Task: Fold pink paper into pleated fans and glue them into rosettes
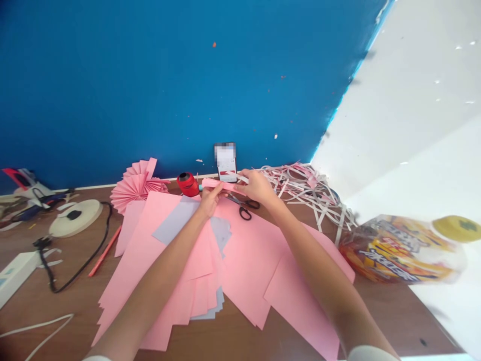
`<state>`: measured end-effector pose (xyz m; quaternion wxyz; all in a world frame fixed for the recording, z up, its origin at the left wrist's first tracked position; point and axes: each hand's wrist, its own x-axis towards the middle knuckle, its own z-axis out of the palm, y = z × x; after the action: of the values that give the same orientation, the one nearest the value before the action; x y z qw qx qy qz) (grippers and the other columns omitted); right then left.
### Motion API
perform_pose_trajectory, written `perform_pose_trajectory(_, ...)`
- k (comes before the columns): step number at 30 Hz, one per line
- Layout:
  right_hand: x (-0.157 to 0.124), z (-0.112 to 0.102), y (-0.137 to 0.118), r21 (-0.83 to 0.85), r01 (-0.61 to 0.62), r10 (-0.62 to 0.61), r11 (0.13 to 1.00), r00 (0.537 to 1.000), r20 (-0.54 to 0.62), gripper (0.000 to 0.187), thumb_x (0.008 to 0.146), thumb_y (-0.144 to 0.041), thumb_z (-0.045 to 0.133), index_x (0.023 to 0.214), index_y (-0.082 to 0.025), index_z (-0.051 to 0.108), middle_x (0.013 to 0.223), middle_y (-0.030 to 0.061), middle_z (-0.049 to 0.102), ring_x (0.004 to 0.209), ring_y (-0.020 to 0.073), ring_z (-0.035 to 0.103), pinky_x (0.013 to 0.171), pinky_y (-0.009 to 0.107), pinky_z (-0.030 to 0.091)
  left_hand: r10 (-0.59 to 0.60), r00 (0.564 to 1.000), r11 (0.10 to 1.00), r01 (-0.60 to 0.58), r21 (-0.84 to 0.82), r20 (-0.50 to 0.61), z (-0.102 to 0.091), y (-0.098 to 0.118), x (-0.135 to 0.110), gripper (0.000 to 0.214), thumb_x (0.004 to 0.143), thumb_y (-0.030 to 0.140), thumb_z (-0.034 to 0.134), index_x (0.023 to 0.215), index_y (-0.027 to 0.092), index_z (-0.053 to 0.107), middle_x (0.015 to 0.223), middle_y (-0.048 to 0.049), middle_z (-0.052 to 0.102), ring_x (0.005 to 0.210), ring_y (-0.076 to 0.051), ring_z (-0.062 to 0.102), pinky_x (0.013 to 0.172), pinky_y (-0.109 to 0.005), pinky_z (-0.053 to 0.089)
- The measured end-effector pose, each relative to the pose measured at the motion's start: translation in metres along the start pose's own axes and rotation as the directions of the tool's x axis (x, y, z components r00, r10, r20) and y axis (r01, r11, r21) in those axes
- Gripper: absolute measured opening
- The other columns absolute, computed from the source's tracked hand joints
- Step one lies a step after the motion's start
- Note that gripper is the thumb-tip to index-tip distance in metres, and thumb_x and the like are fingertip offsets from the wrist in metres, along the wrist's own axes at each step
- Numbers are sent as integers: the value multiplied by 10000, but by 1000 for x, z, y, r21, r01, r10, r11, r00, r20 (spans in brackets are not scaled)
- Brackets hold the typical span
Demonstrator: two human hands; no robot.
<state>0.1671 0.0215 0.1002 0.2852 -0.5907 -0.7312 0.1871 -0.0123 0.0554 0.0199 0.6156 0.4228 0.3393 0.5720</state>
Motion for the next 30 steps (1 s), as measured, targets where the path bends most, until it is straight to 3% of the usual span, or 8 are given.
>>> perform_pose_trajectory(7,3,-5,5,112,74,-75,991,997,6,324,782,-392,632,1017,-174,682,915,35,704,766,171,621,661,247,419,-39,997,991,47,-124,71,-1,4,0,359,689,470,743,798,144,638,757,-54,699,713,-174,698,680,-292,526)
perform_pose_trajectory(10,3,-8,3,143,120,-123,982,992,15,282,797,-387,606,970,-175,676,879,22,697,738,163,604,649,244,409,-33,998,989,40,-145,51,-1,7,-1,353,697,461,721,845,149,651,707,-37,687,654,-157,678,645,-280,505)
perform_pose_trajectory(15,3,-16,7,54,116,-116,992,993,-3,268,781,-374,610,949,-176,675,853,19,686,702,153,572,631,244,382,-26,998,996,21,-89,-56,-1,9,-1,310,670,392,738,836,143,659,652,-10,651,555,-105,609,585,-250,456)
perform_pose_trajectory(20,4,-27,16,-13,51,-51,999,999,-6,304,768,-401,609,967,-183,679,733,2,660,602,139,534,575,242,354,-15,999,999,14,-46,-28,-4,7,0,319,655,388,760,842,172,618,753,-15,684,568,-81,595,556,-216,426)
perform_pose_trajectory(24,4,-32,19,-52,78,-77,996,997,7,306,772,-385,608,996,-190,685,789,16,676,635,144,548,596,246,363,15,999,1000,-15,2,33,-5,5,-1,306,671,379,759,852,191,599,788,-6,675,628,-86,615,537,-190,415)
perform_pose_trajectory(30,5,-31,20,-98,140,-135,985,990,48,271,794,-375,607,981,-197,688,857,19,692,705,154,576,626,241,363,134,990,982,-126,140,-49,-4,1,0,335,743,488,694,727,185,550,639,27,573,565,-77,576,545,-195,439)
